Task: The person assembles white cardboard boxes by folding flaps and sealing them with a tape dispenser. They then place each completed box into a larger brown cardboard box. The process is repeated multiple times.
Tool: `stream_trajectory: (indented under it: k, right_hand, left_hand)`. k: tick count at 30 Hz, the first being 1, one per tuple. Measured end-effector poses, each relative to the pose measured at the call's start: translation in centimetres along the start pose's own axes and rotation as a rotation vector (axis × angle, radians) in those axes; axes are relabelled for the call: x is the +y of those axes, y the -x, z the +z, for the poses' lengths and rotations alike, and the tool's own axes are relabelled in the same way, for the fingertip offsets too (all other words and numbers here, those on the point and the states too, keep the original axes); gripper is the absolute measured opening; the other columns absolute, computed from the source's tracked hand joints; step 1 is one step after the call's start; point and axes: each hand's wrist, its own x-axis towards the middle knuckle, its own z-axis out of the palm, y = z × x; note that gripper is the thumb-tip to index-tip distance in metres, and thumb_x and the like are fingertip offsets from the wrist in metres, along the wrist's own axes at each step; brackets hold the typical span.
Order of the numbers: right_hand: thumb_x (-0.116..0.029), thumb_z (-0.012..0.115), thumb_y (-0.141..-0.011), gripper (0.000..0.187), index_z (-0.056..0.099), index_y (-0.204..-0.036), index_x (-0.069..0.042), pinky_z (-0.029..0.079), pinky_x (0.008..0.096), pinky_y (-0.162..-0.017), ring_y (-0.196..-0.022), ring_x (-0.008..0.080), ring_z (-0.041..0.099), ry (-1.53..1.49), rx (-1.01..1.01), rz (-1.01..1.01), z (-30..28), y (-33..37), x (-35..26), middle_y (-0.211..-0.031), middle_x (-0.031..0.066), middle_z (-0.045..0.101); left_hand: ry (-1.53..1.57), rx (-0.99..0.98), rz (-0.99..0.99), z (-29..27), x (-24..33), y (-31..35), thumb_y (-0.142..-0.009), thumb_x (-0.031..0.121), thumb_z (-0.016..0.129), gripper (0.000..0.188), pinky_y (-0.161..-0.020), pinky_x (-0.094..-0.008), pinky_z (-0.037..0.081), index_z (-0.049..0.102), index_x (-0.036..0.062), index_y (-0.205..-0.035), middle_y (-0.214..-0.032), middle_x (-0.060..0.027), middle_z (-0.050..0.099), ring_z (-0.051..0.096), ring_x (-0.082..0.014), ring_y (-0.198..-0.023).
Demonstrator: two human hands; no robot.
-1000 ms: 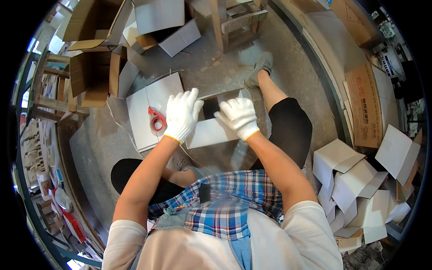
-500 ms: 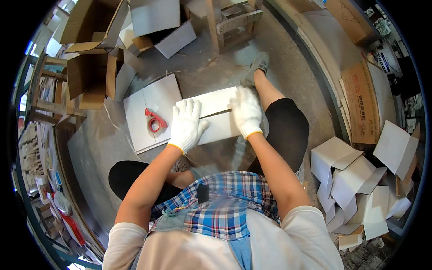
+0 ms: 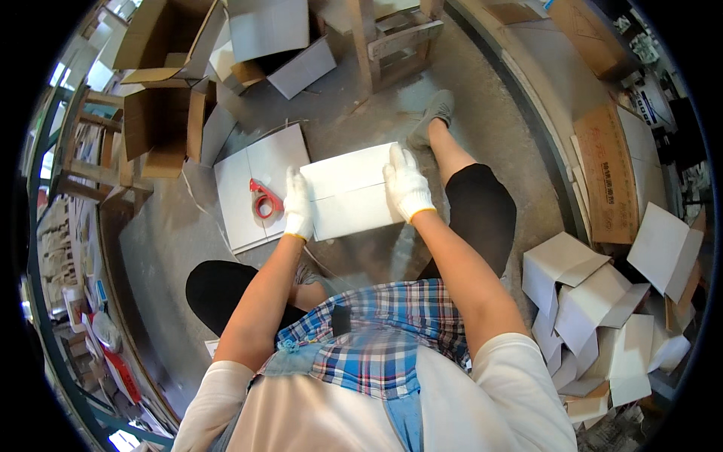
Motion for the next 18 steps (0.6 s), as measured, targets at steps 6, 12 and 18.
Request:
stream_trajectory:
  k: [6,12,18]
  right_hand:
    - [-0.038,0.049,-0.099,0.069,0.027,-0.155,-0.004,0.04,0.0491,-0.109,-0.133,0.0493,0.044,0.057,-0.042,0.011,-1.3,-0.1,0.0,-0.154,0.0305,0.033]
    - [-0.041,0.053,-0.098,0.075,0.022,-0.156,-0.004,0.043,0.051,-0.105,-0.127,0.0509,0.049,0.135,-0.054,-0.008,-1.6,0.3,-1.2,-0.152,0.0319,0.034]
    - [-0.039,0.051,-0.099,0.07,0.026,-0.154,-0.005,0.045,0.0521,-0.103,-0.124,0.0507,0.051,0.143,-0.058,0.038,-1.9,0.1,-2.1,-0.15,0.0317,0.038]
  left_hand:
    - [0.616,-0.238,-0.487,1.4,4.4,1.7,-0.103,0.06,0.043,0.07,-0.107,-0.0435,0.045,0.04,0.0082,-0.151,-0.142,-0.0126,0.056,0.056,-0.0285,-0.127]
    - [-0.097,-0.121,-0.128,1.5,2.3,2.0,-0.105,0.046,0.045,0.073,-0.114,-0.0368,0.035,0.025,0.0017,-0.158,-0.151,-0.0235,0.047,0.047,-0.032,-0.138]
    - [-0.389,-0.143,-0.034,1.2,5.5,2.1,-0.103,0.037,0.047,0.074,-0.107,-0.0421,0.041,0.016,0.0004,-0.159,-0.142,-0.0333,0.05,0.054,-0.0432,-0.128]
